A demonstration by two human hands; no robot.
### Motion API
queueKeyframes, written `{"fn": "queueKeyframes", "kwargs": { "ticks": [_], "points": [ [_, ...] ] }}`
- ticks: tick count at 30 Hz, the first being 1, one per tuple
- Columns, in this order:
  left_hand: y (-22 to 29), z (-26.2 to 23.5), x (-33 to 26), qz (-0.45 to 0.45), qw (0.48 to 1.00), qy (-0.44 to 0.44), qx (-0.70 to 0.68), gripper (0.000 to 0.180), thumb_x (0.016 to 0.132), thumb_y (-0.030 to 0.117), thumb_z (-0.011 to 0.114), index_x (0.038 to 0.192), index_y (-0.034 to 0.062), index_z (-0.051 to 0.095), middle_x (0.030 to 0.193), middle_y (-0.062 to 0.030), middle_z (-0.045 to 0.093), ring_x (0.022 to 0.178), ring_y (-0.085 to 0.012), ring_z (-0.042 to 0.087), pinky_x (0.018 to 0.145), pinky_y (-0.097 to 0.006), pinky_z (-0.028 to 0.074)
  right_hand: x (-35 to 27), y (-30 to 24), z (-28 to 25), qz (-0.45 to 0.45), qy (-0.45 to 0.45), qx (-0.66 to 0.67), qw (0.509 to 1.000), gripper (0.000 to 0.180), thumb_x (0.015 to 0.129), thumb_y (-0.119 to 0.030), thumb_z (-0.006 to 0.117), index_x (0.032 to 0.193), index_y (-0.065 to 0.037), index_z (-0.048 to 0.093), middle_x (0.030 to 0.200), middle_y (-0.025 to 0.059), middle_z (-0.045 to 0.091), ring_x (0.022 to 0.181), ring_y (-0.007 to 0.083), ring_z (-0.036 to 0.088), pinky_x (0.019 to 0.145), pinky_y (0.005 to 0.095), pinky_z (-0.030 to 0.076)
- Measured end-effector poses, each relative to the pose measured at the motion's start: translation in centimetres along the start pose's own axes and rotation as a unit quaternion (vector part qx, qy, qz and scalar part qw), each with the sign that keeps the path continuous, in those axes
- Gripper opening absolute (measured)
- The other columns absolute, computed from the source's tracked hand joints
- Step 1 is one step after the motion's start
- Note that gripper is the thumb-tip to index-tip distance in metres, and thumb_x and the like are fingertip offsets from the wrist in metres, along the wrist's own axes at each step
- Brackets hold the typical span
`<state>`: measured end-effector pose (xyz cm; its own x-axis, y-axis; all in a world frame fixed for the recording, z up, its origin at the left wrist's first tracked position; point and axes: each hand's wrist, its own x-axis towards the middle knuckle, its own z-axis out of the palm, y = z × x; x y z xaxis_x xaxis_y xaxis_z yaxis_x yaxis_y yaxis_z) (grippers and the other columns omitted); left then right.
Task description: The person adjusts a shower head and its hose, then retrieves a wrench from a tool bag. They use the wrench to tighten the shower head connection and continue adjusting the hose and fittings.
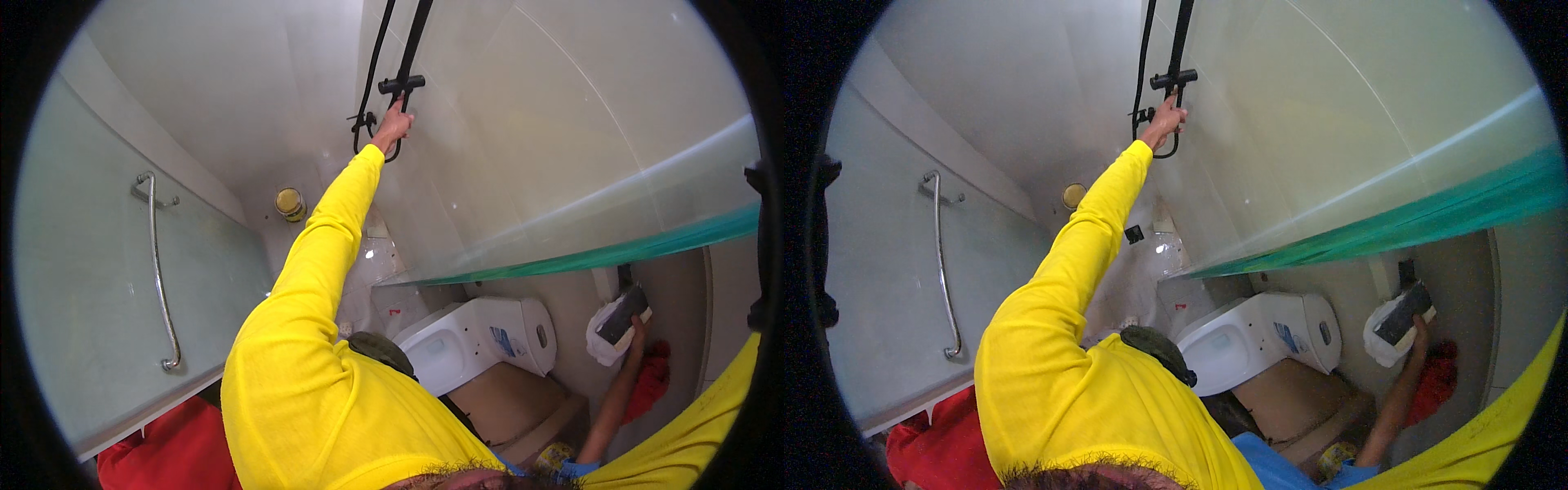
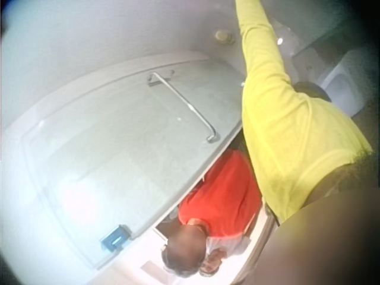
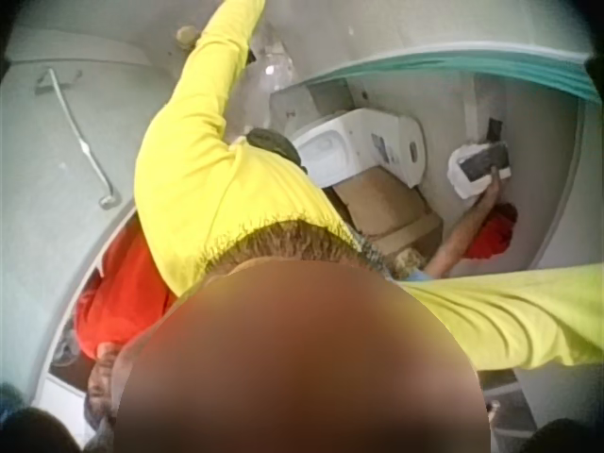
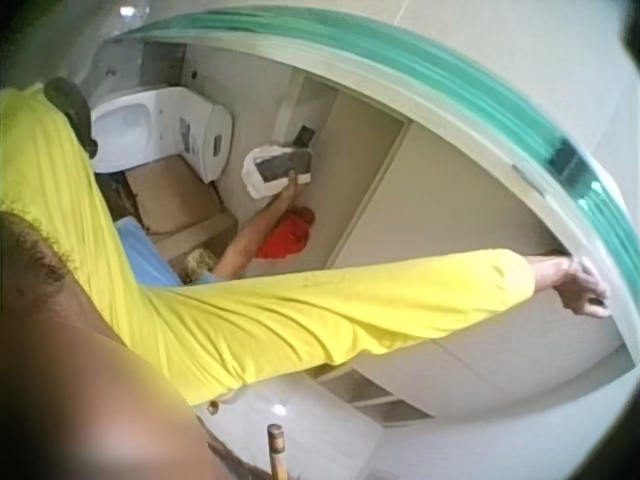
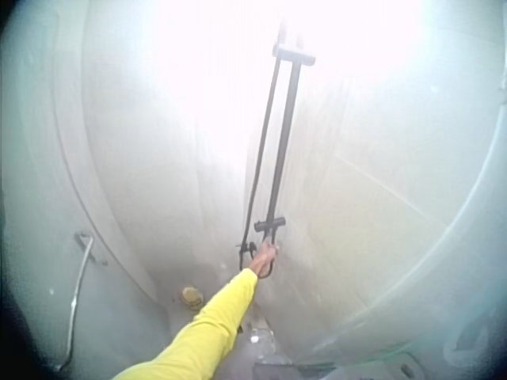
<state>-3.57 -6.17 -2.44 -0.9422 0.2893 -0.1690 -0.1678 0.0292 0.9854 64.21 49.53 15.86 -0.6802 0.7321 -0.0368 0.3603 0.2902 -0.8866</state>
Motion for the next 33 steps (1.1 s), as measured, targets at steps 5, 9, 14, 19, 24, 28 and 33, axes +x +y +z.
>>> {"fn": "queueKeyframes", "kwargs": {
  "ticks": [5,9,14,19,24,28,33],
  "points": [
    [-0.2,-0.2,0.3,-0.01,0.999,-0.004,0.033,0.083,0.098,0.008,0.062,0.17,0.0286,0.025,0.104,-0.006,0.066,0.09,-0.0193,0.063,0.072,-0.039,0.058,0.9,1.5,-1.0,-0.006,0.0,0.006,1.0,0.089,0.082,-0.033,0.08,0.156,-0.001,0.042,0.143,0.0181,0.057,0.127,0.035,0.057,0.111,0.0446,0.043],
    [-0.6,-0.4,0.4,-0.002,0.999,-0.019,0.041,0.085,0.098,0.009,0.063,0.171,0.0296,0.023,0.101,-0.0058,0.066,0.089,-0.0184,0.063,0.072,-0.04,0.058,1.3,2.2,-1.6,-0.005,-0.006,0.017,1.0,0.086,0.084,-0.032,0.08,0.154,0.002,0.044,0.143,0.0159,0.057,0.127,0.0311,0.057,0.111,0.0411,0.044],
    [-0.2,-0.6,0.3,-0.023,0.999,-0.022,0.04,0.087,0.098,0.008,0.063,0.171,0.0311,0.022,0.096,-0.0041,0.066,0.085,-0.0162,0.063,0.067,-0.04,0.059,0.8,1.5,-1.1,-0.005,-0.003,0.008,1.0,0.082,0.085,-0.032,0.079,0.152,0.002,0.046,0.143,0.0149,0.058,0.128,0.0294,0.057,0.112,0.0392,0.043],
    [0.2,-0.4,-0.4,-0.027,0.998,-0.032,0.046,0.087,0.098,0.011,0.063,0.171,0.0287,0.02,0.112,-0.0066,0.067,0.095,-0.0188,0.064,0.077,-0.041,0.058,0.6,0.8,-0.8,-0.001,-0.001,-0.019,1.0,0.081,0.086,-0.032,0.078,0.153,0.001,0.045,0.143,0.0146,0.058,0.129,0.0295,0.057,0.113,0.0391,0.043],
    [-0.6,-0.1,-0.8,0.01,0.999,0.037,0.01,0.073,0.096,0.006,0.063,0.163,0.0257,0.043,0.099,-0.0026,0.07,0.083,-0.014,0.065,0.069,-0.035,0.058,0.4,0.4,-0.5,0.019,-0.005,-0.018,1.0,0.079,0.088,-0.03,0.076,0.154,0.001,0.045,0.144,0.0141,0.057,0.129,0.0285,0.056,0.113,0.0392,0.043],
    [-1.2,-0.4,-0.6,0.047,0.983,0.161,-0.078,0.053,0.095,0.005,0.063,0.147,0.0156,0.063,0.105,-0.0035,0.071,0.086,-0.0128,0.066,0.074,-0.032,0.059,-0.3,-0.4,0.1,0.035,0.028,-0.023,0.999,0.079,0.088,-0.029,0.076,0.154,0.001,0.044,0.143,0.0137,0.057,0.128,0.0276,0.056,0.112,0.039,0.044],
    [-0.7,-0.9,0.1,0.063,0.969,0.21,-0.115,0.042,0.1,0.005,0.067,0.141,0.0085,0.065,0.104,-0.0054,0.072,0.087,-0.0132,0.067,0.069,-0.029,0.059,-0.1,-0.3,0.1,0.018,-0.012,0.02,1.0,0.077,0.087,-0.027,0.077,0.152,0.001,0.046,0.142,0.0135,0.058,0.126,0.0275,0.058,0.111,0.0384,0.044]
  ]
}}
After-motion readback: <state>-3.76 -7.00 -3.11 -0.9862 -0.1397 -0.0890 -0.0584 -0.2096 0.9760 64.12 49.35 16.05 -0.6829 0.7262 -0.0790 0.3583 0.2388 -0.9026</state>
